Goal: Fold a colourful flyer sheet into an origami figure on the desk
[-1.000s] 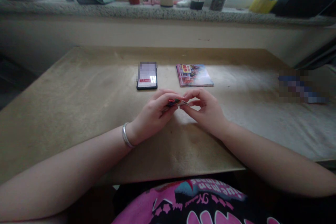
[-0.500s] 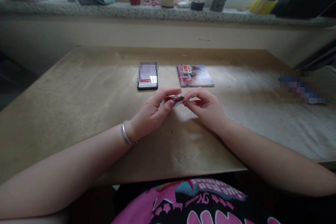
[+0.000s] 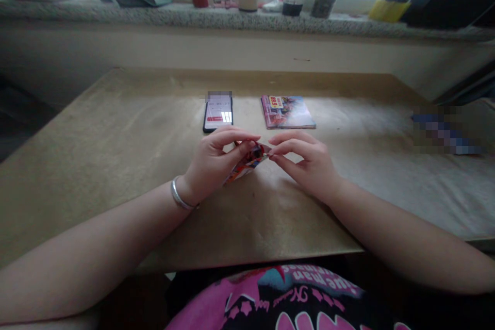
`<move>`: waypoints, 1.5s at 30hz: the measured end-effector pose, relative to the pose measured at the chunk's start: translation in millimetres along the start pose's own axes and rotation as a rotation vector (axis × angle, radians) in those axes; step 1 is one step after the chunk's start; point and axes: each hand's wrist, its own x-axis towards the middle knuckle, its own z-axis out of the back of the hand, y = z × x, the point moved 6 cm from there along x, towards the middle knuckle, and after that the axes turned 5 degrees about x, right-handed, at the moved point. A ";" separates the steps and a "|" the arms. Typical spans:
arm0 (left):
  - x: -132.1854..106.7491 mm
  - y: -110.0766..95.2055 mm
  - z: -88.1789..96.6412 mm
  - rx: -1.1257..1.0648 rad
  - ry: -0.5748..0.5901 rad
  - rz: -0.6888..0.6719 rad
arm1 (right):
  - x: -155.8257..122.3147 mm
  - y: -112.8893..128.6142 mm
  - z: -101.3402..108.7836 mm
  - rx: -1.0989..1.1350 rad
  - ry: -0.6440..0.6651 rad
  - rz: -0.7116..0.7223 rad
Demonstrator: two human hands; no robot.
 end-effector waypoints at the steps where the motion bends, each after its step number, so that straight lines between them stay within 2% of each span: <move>1: -0.8 -1.1 -0.9 -0.031 0.008 0.014 | -0.1 1.4 -0.6 -0.004 0.003 -0.002; 4: -3.8 -6.6 -4.3 -0.115 0.028 0.037 | -0.9 5.5 -2.0 -0.021 0.006 -0.002; 8: -5.8 -17.0 -7.2 -0.113 0.056 0.027 | -2.4 10.7 -2.4 -0.123 0.015 0.015; 14: -7.1 -32.7 -7.8 -0.031 0.099 -0.106 | -2.3 15.6 0.6 -0.205 0.005 0.030; 17: -7.8 -34.7 -9.9 0.034 0.121 -0.161 | -2.1 15.1 1.3 -0.193 -0.001 0.026; 26: -5.0 -32.3 -8.1 0.233 0.071 -0.251 | -2.5 8.9 1.2 -0.185 -0.021 -0.002; 29: -5.0 -26.4 -7.2 0.184 0.093 -0.183 | -2.6 7.7 2.2 -0.152 -0.051 0.013; 34: -7.3 -1.5 -12.1 -0.088 0.150 0.030 | -3.1 4.4 6.7 -0.132 -0.129 0.052; 38: -4.0 15.5 -10.6 -0.149 0.091 0.137 | -1.4 6.3 8.1 -0.107 -0.106 0.135; 45: -0.4 5.4 -2.2 -0.105 0.012 0.121 | 0.3 13.4 6.5 -0.099 -0.078 0.191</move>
